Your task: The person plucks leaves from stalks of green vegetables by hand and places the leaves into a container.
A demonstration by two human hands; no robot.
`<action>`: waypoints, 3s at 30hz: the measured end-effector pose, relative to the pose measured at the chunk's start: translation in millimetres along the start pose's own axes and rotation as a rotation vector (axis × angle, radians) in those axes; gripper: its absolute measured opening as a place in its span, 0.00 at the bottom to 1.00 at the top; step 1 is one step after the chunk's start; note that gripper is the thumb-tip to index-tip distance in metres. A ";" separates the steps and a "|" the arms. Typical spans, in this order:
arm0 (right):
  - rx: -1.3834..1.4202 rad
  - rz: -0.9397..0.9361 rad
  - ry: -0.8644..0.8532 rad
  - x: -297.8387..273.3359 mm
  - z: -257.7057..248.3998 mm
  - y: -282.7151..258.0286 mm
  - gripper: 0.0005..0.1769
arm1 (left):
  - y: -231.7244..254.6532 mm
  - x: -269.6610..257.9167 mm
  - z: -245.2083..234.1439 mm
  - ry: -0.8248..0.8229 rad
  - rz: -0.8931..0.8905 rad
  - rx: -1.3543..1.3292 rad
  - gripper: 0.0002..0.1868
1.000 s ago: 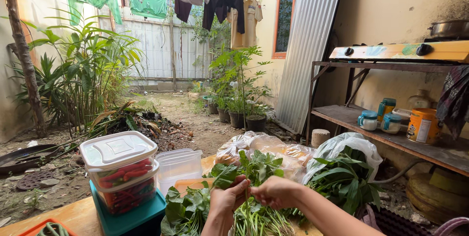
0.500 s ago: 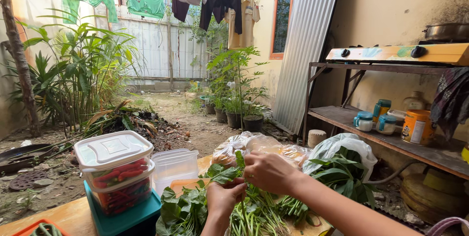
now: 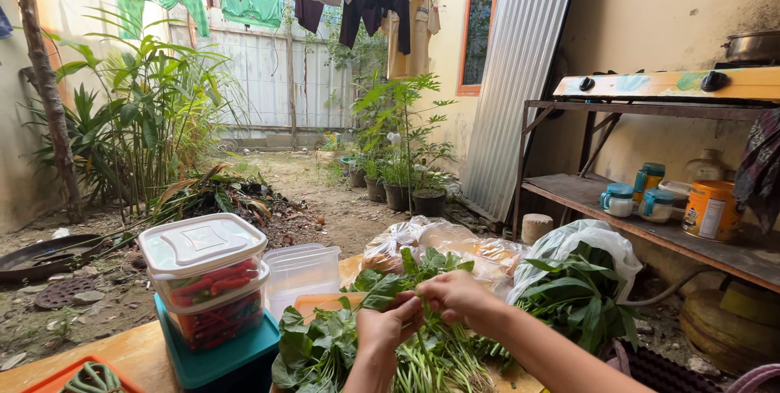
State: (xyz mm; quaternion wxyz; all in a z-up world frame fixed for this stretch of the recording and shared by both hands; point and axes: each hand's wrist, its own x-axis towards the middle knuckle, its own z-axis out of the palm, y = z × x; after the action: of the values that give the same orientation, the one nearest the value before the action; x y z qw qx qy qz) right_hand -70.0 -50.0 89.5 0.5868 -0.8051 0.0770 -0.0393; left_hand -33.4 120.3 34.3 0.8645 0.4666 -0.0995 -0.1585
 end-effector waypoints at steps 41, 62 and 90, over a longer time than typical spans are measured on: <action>-0.598 -0.232 -0.283 31.6 119.1 -119.8 0.26 | 157.4 -88.8 -46.4 -0.230 -0.023 1.622 0.21; -1.136 -0.210 -0.468 136.7 185.1 71.4 0.26 | 33.2 -56.1 -94.6 0.120 -0.116 1.703 0.50; -0.858 -0.135 0.210 74.7 -14.0 73.6 0.10 | -3.2 68.0 25.0 0.139 0.151 1.184 0.13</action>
State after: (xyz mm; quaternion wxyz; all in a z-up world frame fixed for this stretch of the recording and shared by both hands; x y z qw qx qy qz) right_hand -4.3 -97.9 21.7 0.1850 -0.9705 0.0927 -0.1234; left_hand 21.2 74.3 46.9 0.4709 0.8697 -0.1470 0.0166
